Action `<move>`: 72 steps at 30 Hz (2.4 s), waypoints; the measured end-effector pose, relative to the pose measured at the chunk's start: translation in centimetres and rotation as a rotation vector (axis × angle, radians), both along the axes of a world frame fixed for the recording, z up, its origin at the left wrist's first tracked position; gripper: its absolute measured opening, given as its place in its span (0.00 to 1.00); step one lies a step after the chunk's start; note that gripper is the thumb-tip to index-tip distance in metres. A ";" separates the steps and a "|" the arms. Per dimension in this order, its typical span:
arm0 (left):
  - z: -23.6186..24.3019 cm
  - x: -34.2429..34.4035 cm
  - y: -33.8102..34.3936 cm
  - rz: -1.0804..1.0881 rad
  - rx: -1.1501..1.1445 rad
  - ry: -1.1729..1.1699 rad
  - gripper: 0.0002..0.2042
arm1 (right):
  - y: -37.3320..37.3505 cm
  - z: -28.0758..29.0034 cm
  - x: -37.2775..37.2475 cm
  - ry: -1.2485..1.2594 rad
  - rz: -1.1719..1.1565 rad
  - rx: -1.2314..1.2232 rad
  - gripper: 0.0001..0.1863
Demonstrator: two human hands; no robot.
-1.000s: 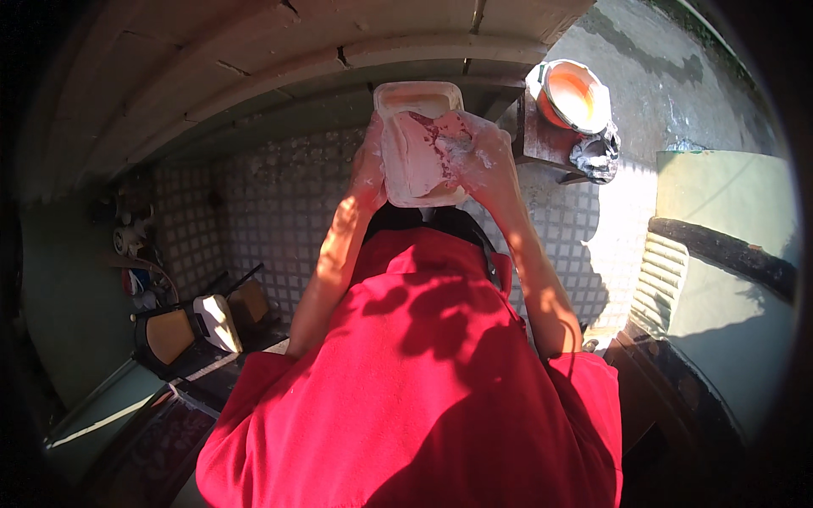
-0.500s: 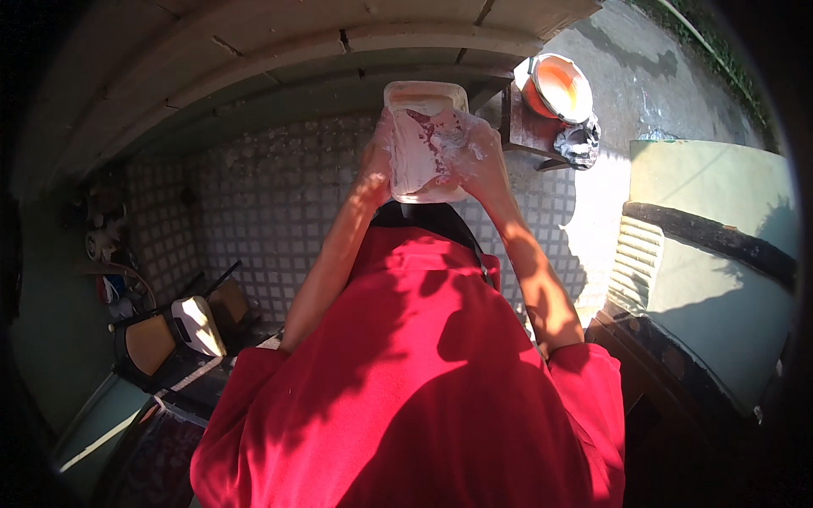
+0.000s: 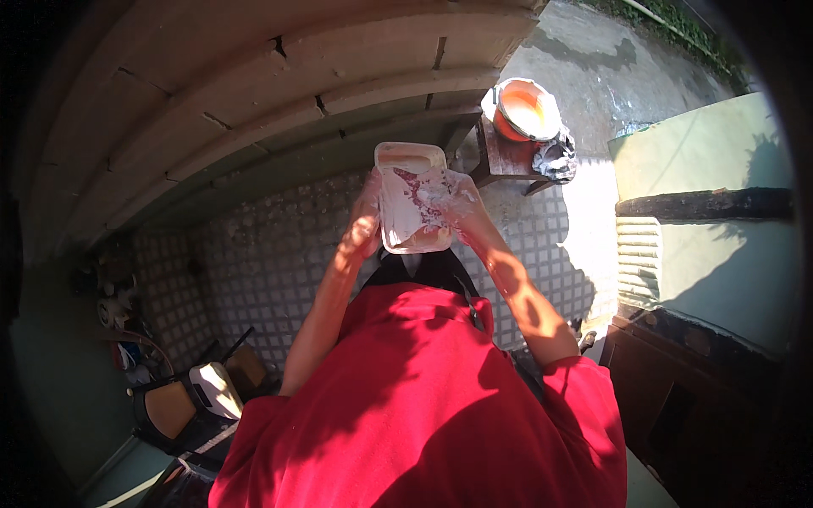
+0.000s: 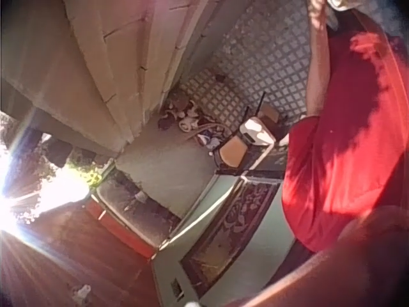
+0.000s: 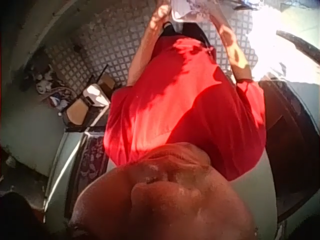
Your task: Applying plaster to repair cracks in a concrete wall using a putty knife.
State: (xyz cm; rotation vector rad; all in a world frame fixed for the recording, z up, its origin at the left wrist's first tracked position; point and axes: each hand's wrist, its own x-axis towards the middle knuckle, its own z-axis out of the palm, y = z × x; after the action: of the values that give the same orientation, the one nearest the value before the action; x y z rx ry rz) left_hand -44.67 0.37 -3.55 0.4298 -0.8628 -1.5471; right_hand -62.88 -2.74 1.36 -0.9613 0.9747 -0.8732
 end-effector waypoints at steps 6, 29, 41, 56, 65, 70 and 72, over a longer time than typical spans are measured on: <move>1.4 -3.5 -1.4 0.038 0.601 -0.189 0.23 | -0.3 0.7 -3.2 -0.070 0.009 0.006 0.17; -0.5 -16.3 -7.9 0.318 0.851 -0.072 0.38 | -10.4 2.3 -20.9 -0.116 -0.213 -0.027 0.21; -13.7 -11.4 -6.7 0.471 0.945 -0.006 0.34 | -29.2 -15.1 -15.5 0.343 -0.763 -0.706 0.13; -21.5 -7.3 1.4 0.500 1.048 -0.017 0.33 | -32.6 -18.6 -4.4 0.730 -0.969 -1.026 0.24; -21.6 -8.2 2.5 0.489 1.048 -0.053 0.33 | -29.7 -19.5 0.7 0.627 -0.569 -1.103 0.31; -20.5 -9.1 2.7 0.482 1.032 -0.067 0.34 | -27.5 -19.6 -3.7 0.494 -0.729 -1.128 0.21; -20.4 -9.1 3.0 0.476 1.022 -0.052 0.34 | -27.7 -19.6 -7.0 0.521 -0.860 -1.112 0.21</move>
State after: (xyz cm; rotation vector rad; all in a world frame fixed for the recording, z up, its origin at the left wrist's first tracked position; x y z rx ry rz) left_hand -53.81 3.35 -23.94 1.3030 0.0843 -1.4207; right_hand -69.84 -30.42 -18.29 -1.8010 1.3936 -2.0733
